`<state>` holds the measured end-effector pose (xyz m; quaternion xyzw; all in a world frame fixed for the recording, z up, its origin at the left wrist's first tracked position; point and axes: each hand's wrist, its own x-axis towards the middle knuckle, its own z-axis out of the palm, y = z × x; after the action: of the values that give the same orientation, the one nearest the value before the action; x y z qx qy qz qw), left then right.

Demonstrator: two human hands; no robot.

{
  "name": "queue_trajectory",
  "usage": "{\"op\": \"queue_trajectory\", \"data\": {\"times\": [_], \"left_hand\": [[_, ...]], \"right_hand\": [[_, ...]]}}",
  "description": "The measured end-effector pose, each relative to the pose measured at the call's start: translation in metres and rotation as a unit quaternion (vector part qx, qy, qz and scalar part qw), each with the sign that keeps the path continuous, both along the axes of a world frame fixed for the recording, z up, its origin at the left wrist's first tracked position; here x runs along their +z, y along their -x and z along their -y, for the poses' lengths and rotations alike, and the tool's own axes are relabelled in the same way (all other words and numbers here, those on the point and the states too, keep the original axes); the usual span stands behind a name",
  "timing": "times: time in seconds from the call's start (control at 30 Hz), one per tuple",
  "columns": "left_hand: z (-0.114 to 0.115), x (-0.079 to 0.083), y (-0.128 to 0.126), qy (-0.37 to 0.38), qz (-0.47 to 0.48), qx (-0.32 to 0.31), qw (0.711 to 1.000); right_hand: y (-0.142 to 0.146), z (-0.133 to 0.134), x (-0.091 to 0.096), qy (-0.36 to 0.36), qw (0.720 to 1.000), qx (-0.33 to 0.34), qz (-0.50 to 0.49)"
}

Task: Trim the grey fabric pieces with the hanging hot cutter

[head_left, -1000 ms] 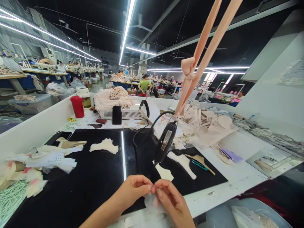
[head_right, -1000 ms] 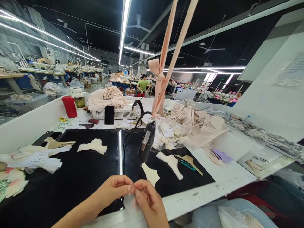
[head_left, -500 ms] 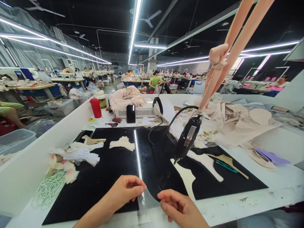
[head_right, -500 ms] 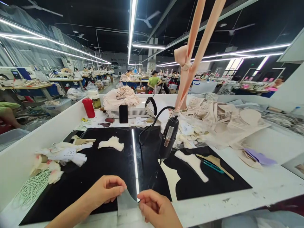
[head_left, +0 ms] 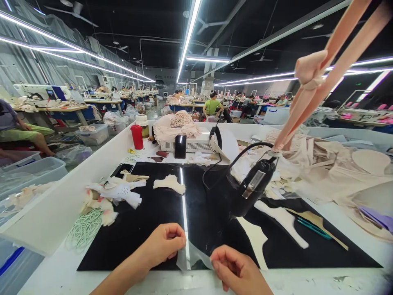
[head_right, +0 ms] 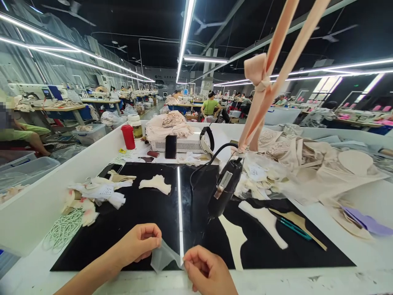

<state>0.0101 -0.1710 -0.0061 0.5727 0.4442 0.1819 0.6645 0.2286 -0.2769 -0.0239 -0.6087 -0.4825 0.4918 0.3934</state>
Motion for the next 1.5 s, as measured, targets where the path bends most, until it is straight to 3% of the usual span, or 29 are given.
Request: {"op": "queue_trajectory", "data": {"times": [0.4, 0.6, 0.7, 0.8, 1.0, 1.13, 1.3, 1.47, 1.5], "left_hand": [[0.001, 0.005, 0.006, -0.009, 0.027, 0.004, 1.000], [0.004, 0.016, 0.004, -0.046, 0.095, -0.045, 0.993], [0.008, 0.025, 0.003, -0.056, 0.150, -0.085, 0.983], [0.011, 0.033, 0.002, -0.062, 0.186, -0.122, 0.973], [0.004, 0.034, 0.001, -0.087, 0.177, -0.135, 0.971], [-0.011, 0.023, 0.002, -0.148, 0.115, -0.087, 0.978], [-0.018, 0.005, 0.007, -0.284, 0.006, -0.011, 0.959], [-0.011, -0.008, 0.014, -0.398, -0.019, -0.076, 0.914], [-0.011, -0.012, 0.015, -0.451, -0.042, -0.095, 0.886]], "right_hand": [[0.001, -0.001, -0.002, -0.025, 0.999, -0.001, 0.021], [0.000, 0.001, 0.020, -0.097, 0.992, 0.066, -0.048], [0.004, -0.001, 0.027, -0.106, 0.994, 0.019, -0.025], [0.012, -0.004, 0.023, -0.110, 0.993, -0.024, -0.025], [0.023, -0.014, 0.011, -0.147, 0.987, 0.048, 0.041], [0.022, -0.023, 0.004, -0.166, 0.972, 0.023, 0.164], [0.022, -0.034, -0.011, -0.224, 0.917, 0.038, 0.327], [0.024, -0.037, -0.021, -0.251, 0.886, 0.032, 0.388], [0.024, -0.036, -0.021, -0.256, 0.880, 0.031, 0.400]]}}
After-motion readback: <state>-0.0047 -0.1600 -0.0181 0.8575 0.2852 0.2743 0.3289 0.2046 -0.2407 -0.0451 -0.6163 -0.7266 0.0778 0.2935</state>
